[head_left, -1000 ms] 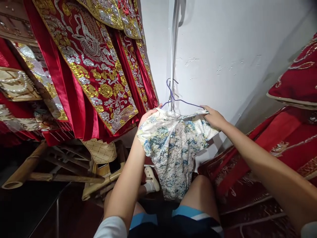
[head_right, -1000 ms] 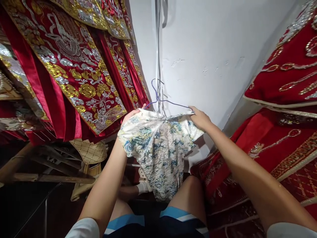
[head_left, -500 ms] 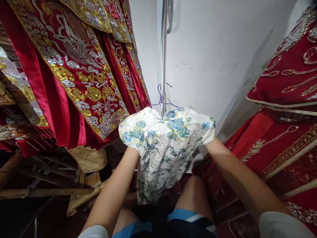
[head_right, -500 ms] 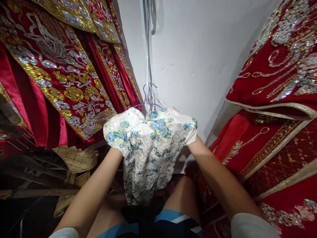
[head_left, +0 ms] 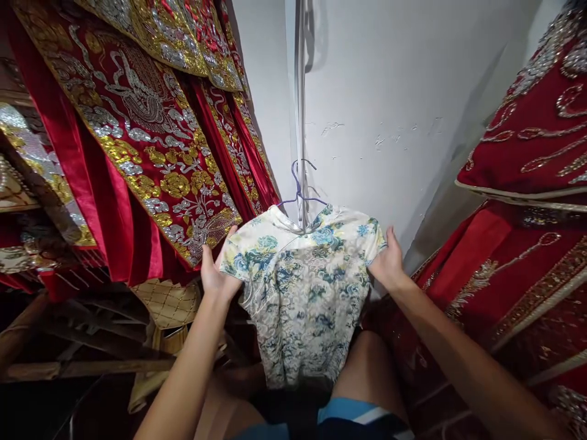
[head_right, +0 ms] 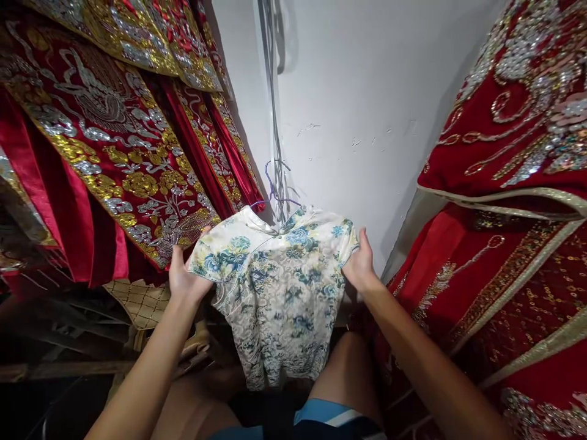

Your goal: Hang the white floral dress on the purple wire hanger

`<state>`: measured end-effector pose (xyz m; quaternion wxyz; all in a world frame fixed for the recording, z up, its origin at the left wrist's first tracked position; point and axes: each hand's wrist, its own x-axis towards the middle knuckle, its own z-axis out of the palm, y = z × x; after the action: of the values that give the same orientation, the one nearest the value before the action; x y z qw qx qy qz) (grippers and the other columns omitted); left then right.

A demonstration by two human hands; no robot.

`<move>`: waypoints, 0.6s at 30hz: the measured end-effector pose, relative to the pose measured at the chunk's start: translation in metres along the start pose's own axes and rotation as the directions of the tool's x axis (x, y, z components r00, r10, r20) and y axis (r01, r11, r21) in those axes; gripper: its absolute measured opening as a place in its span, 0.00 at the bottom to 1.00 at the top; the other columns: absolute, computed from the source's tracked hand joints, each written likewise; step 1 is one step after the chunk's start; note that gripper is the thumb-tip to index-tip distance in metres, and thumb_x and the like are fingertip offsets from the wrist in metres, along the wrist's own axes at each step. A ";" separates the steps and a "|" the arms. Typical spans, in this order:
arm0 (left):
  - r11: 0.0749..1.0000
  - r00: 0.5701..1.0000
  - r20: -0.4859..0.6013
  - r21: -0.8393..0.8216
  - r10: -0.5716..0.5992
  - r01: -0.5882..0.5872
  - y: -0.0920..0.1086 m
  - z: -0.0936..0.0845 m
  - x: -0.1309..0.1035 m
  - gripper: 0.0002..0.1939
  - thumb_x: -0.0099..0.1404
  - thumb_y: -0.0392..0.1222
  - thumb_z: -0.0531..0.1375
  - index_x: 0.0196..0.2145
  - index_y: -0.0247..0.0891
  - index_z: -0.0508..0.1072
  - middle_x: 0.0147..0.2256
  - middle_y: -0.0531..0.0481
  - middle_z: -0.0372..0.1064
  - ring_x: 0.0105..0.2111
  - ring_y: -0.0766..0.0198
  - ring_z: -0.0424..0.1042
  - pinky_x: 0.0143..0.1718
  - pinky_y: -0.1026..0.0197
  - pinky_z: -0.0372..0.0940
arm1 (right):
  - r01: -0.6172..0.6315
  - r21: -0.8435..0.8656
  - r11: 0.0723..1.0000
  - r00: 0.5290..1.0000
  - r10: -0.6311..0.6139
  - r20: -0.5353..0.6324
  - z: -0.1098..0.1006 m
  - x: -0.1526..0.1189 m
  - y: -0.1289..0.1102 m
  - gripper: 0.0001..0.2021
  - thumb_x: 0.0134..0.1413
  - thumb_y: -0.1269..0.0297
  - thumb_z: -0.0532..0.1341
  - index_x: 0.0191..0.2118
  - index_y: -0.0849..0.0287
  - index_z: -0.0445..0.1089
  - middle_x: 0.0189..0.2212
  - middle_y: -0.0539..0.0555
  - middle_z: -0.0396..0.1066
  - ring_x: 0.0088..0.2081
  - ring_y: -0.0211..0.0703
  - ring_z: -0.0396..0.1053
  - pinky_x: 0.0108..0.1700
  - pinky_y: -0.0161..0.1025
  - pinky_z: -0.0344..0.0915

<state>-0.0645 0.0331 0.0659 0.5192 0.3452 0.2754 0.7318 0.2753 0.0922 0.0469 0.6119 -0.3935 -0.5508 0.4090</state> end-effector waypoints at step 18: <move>0.481 0.956 0.126 0.842 0.264 -0.244 -0.052 -0.020 0.006 0.04 0.56 0.39 0.63 0.30 0.42 0.71 0.27 0.51 0.68 0.31 0.57 0.65 0.37 0.57 0.58 | 0.034 -0.034 0.999 0.499 0.013 0.867 0.062 -0.068 -0.098 0.37 0.55 0.46 0.66 0.68 0.48 0.58 0.58 0.58 0.70 0.58 0.57 0.69 0.60 0.56 0.64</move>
<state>-0.0520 0.0535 0.0158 0.1676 0.5833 0.5483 0.5754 0.2165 -0.0039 0.1197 0.2471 -0.1466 -0.7949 0.5344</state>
